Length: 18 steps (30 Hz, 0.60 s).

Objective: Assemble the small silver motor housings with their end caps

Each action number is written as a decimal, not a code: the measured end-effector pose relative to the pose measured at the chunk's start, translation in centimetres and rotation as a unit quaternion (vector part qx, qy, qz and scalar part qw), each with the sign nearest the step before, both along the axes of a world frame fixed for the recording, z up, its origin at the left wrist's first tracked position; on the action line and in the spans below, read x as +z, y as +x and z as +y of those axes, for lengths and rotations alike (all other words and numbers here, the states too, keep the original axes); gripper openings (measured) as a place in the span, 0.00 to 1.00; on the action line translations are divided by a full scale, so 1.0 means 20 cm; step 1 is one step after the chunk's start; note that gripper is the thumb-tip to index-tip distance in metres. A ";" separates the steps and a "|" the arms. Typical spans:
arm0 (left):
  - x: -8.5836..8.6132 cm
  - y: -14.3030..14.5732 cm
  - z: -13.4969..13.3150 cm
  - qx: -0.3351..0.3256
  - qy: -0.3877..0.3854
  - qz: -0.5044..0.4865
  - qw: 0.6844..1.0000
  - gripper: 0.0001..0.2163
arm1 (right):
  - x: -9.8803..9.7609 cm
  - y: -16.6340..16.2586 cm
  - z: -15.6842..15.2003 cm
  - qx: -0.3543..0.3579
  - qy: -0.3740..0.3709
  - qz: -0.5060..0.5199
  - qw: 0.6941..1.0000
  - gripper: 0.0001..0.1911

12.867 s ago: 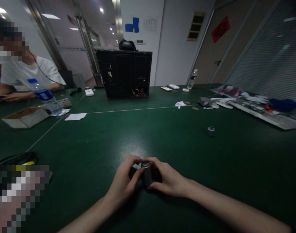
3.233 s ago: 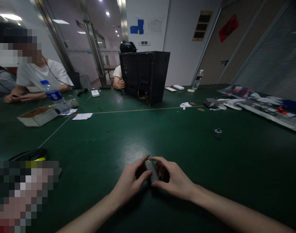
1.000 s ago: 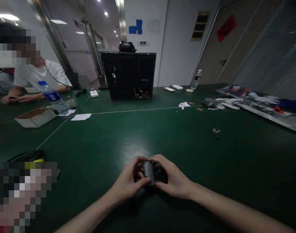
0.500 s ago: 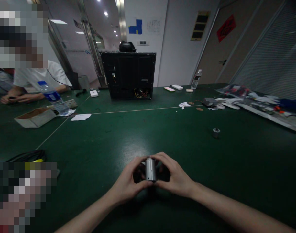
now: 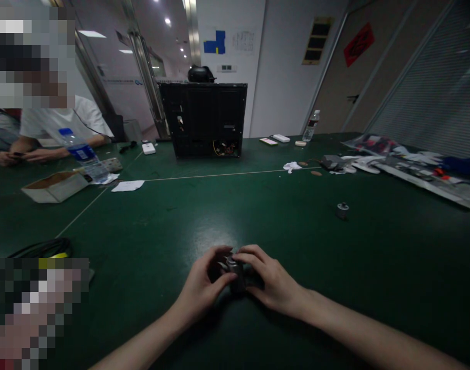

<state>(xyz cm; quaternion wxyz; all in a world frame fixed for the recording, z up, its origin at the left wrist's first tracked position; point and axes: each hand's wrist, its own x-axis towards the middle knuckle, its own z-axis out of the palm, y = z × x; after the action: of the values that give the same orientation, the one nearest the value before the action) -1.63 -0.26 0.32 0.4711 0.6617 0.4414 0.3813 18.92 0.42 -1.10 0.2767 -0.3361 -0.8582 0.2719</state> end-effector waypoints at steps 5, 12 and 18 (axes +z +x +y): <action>0.01 0.00 -0.02 0.017 0.080 0.055 0.995 0.15 | 0.04 0.01 -0.02 0.023 0.001 0.005 1.000 0.30; 0.02 0.00 -0.03 -0.051 0.108 0.106 0.987 0.16 | 0.05 0.00 -0.01 0.008 0.012 0.099 0.995 0.14; 0.01 0.00 -0.02 -0.090 0.076 0.123 0.985 0.17 | 0.09 -0.02 -0.01 -0.031 -0.081 0.144 0.986 0.04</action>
<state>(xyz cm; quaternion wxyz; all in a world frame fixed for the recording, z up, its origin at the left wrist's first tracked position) -1.53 -0.65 0.43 0.3939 0.7745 0.4041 0.2857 18.54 0.26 0.63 0.3777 -0.3411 -0.7735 0.3777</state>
